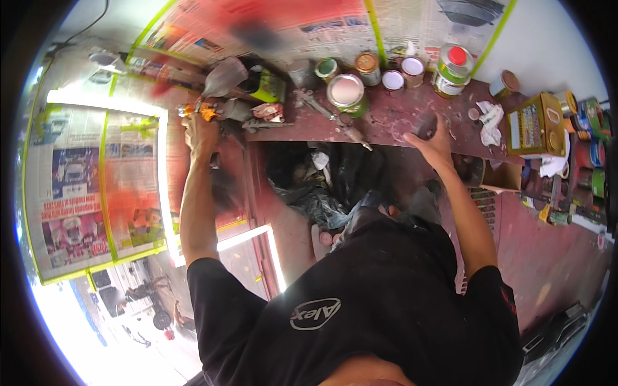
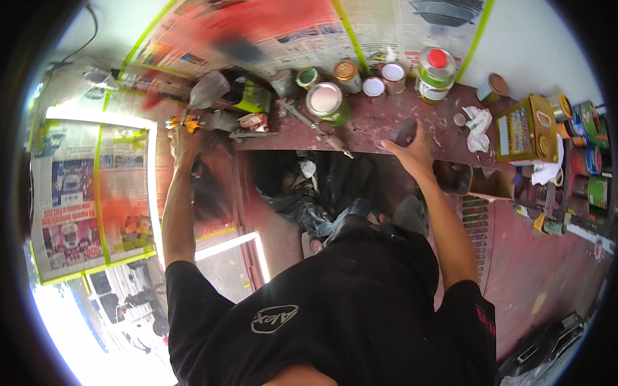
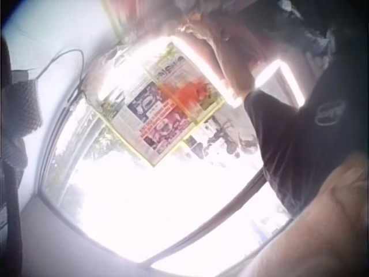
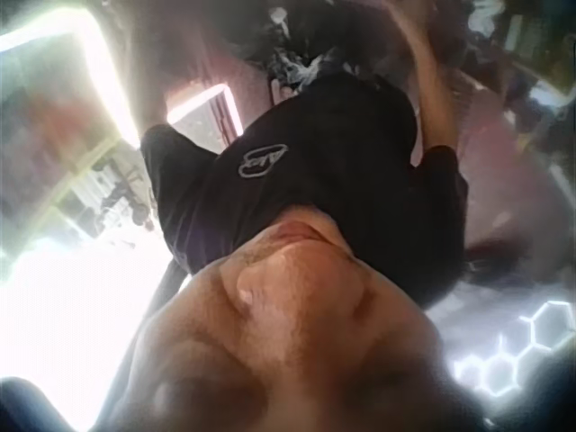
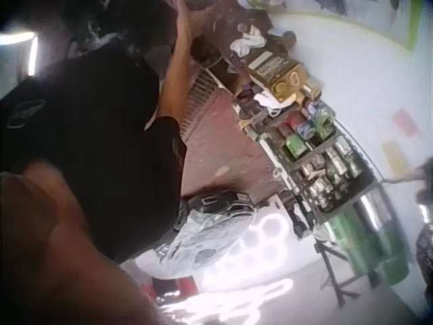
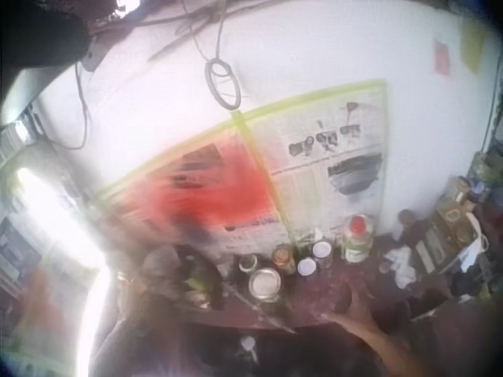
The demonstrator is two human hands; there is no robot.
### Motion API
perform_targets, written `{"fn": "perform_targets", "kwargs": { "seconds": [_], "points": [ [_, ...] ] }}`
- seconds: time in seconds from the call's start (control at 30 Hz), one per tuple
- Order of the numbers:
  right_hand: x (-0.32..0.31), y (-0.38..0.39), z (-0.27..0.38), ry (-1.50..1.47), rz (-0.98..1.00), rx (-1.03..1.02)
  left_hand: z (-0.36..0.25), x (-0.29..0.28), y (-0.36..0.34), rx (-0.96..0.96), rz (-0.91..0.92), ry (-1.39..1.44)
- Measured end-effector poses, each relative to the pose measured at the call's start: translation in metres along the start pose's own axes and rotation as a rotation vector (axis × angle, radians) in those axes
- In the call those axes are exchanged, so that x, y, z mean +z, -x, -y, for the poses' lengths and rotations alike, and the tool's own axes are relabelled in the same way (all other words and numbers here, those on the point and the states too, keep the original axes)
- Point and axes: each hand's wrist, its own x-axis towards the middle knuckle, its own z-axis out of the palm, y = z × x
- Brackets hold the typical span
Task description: The person pours liquid from a yellow tin into a spray gun cup, then sprays the mixture onto a wall to test the flow. They wipe the cup and gun with a cloth, add more liquid from a green can, and continue mixing and testing the spray gun in a cluttered workshop.
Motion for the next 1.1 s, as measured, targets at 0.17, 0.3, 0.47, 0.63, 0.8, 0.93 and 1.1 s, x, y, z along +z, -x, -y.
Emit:
{"fn": "perform_targets", "kwargs": {
  "seconds": [0.17,0.3,0.47,0.63,0.8,0.93,1.1],
  "points": [
    [0.003,-0.007,0.02,0.352,-0.09,-0.048,0.012,0.015,-0.012,0.292,-0.124,-0.198],
    [0.019,-0.019,0.005,-0.008,-0.232,-0.102,-0.002,0.019,-0.023,0.276,-0.224,-0.224],
    [0.034,-0.02,-0.029,-0.089,-0.395,-0.232,-0.015,0.003,-0.014,0.32,-0.287,-0.24],
    [0.003,0.006,-0.042,0.26,-0.349,-0.183,0.003,0.011,-0.021,0.32,-0.286,-0.297],
    [-0.058,-0.059,-0.098,0.164,-0.813,-0.007,-0.022,-0.014,-0.001,0.353,-0.291,-0.28],
    [-0.119,-0.101,-0.091,0.271,-0.584,0.404,-0.005,-0.003,-0.017,0.368,-0.386,-0.376],
    [-0.14,-0.137,-0.163,0.236,-0.485,0.234,-0.001,0.008,-0.031,0.564,-0.478,-0.327]
  ]
}}
